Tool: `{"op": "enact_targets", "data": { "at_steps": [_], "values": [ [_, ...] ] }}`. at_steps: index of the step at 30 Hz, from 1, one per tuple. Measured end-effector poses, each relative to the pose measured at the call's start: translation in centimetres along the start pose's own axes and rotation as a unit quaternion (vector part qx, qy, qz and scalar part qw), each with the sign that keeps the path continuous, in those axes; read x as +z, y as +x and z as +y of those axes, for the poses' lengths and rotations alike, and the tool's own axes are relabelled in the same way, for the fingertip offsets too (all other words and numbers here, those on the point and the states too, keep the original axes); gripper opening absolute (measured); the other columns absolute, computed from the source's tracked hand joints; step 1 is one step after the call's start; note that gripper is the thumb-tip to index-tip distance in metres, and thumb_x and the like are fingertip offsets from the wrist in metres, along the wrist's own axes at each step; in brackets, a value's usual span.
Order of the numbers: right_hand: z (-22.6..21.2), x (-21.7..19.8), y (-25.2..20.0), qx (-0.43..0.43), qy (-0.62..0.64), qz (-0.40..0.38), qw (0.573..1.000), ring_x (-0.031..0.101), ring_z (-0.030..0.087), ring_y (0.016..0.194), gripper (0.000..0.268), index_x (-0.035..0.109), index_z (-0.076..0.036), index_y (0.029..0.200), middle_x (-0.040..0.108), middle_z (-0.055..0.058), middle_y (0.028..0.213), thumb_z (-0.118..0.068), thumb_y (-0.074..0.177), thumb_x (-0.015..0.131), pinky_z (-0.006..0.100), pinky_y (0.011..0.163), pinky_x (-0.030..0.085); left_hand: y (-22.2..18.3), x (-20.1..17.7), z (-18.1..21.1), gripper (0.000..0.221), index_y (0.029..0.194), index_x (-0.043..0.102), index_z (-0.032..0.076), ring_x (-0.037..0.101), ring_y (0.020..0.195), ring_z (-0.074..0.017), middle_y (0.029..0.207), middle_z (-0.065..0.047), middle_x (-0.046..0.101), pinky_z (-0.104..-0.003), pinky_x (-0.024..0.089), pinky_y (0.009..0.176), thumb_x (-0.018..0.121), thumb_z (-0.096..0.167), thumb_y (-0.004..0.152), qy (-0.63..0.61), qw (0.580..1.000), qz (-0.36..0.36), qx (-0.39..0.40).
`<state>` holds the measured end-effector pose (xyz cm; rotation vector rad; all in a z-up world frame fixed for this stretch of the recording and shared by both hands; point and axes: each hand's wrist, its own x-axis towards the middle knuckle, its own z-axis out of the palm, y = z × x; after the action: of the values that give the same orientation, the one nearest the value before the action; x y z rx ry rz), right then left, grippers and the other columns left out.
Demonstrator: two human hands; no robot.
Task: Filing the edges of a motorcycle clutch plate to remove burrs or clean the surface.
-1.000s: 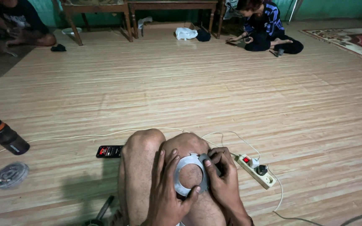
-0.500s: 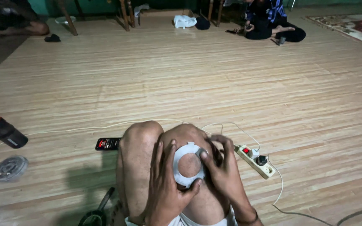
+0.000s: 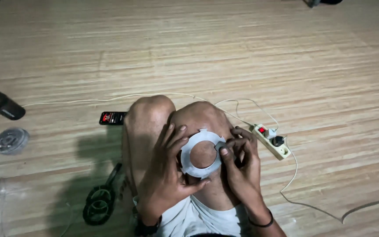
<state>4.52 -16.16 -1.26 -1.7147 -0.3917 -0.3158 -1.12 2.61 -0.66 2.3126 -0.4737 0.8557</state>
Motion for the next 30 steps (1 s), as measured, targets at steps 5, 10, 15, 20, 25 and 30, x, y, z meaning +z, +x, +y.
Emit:
{"op": "enact_targets", "data": {
  "at_steps": [5, 10, 15, 20, 25, 30],
  "values": [
    [-0.2, 0.2, 0.9, -0.017, 0.029, -0.013, 0.999, 0.055, 0.031, 0.129, 0.01, 0.06, -0.001, 0.09, 0.051, 0.018, 0.14, -0.007, 0.089, 0.067, 0.04, 0.105, 0.046, 1.4, 0.2, -1.5, 0.109, 0.142, 0.039, -0.001, 0.04, 0.15, -0.0457, 0.155, -0.024, 0.042, -0.06, 0.028, 0.13, 0.092, 0.059, 0.068, -0.005, 0.998, 0.044, 0.037],
    [-0.3, 0.3, 2.0, -0.038, 0.016, -0.012, 0.999, 0.057, 0.03, 0.127, 0.012, 0.061, -0.002, 0.097, 0.056, 0.016, 0.137, -0.005, 0.088, 0.068, 0.039, 0.102, 0.048, 3.1, 0.2, -1.8, 0.117, 0.143, 0.036, -0.003, 0.038, 0.15, -0.0453, 0.155, -0.024, 0.043, -0.059, 0.026, 0.128, 0.094, 0.059, 0.063, -0.012, 0.998, 0.007, 0.059],
    [-0.4, 0.4, 2.7, -0.031, 0.018, -0.004, 0.999, 0.06, 0.027, 0.121, 0.016, 0.062, -0.003, 0.099, 0.06, 0.014, 0.135, -0.001, 0.085, 0.07, 0.036, 0.098, 0.049, 3.1, 1.0, -1.5, 0.117, 0.144, 0.041, 0.0, 0.038, 0.151, -0.0415, 0.155, -0.019, 0.048, -0.056, 0.027, 0.126, 0.1, 0.051, 0.057, -0.014, 0.999, 0.016, 0.035],
    [-0.6, 0.4, 2.8, -0.008, 0.019, -0.016, 1.0, 0.061, 0.029, 0.126, 0.013, 0.064, -0.001, 0.098, 0.06, 0.016, 0.134, -0.008, 0.088, 0.069, 0.04, 0.1, 0.052, 1.9, 1.8, -1.1, 0.119, 0.148, 0.032, 0.003, 0.03, 0.155, -0.0411, 0.159, -0.017, 0.042, -0.057, 0.026, 0.128, 0.098, 0.053, 0.063, -0.001, 0.999, 0.043, 0.001],
    [-0.1, 0.7, 2.9, -0.005, 0.048, -0.015, 0.999, 0.059, 0.028, 0.128, 0.013, 0.063, -0.001, 0.1, 0.058, 0.016, 0.137, -0.01, 0.09, 0.068, 0.039, 0.102, 0.049, 1.9, 2.4, -0.5, 0.118, 0.146, 0.033, 0.001, 0.035, 0.153, -0.0441, 0.156, -0.022, 0.044, -0.059, 0.03, 0.126, 0.098, 0.053, 0.063, 0.027, 0.997, 0.072, 0.003],
    [-0.4, 0.3, 2.9, 0.004, 0.039, -0.033, 0.999, 0.055, 0.027, 0.132, 0.02, 0.058, -0.003, 0.11, 0.056, 0.014, 0.14, -0.009, 0.092, 0.065, 0.038, 0.108, 0.044, 2.4, 2.3, 0.7, 0.112, 0.141, 0.039, 0.0, 0.039, 0.151, -0.0435, 0.152, -0.021, 0.049, -0.056, 0.033, 0.124, 0.1, 0.043, 0.058, 0.033, 0.995, 0.094, -0.014]
  ]
}}
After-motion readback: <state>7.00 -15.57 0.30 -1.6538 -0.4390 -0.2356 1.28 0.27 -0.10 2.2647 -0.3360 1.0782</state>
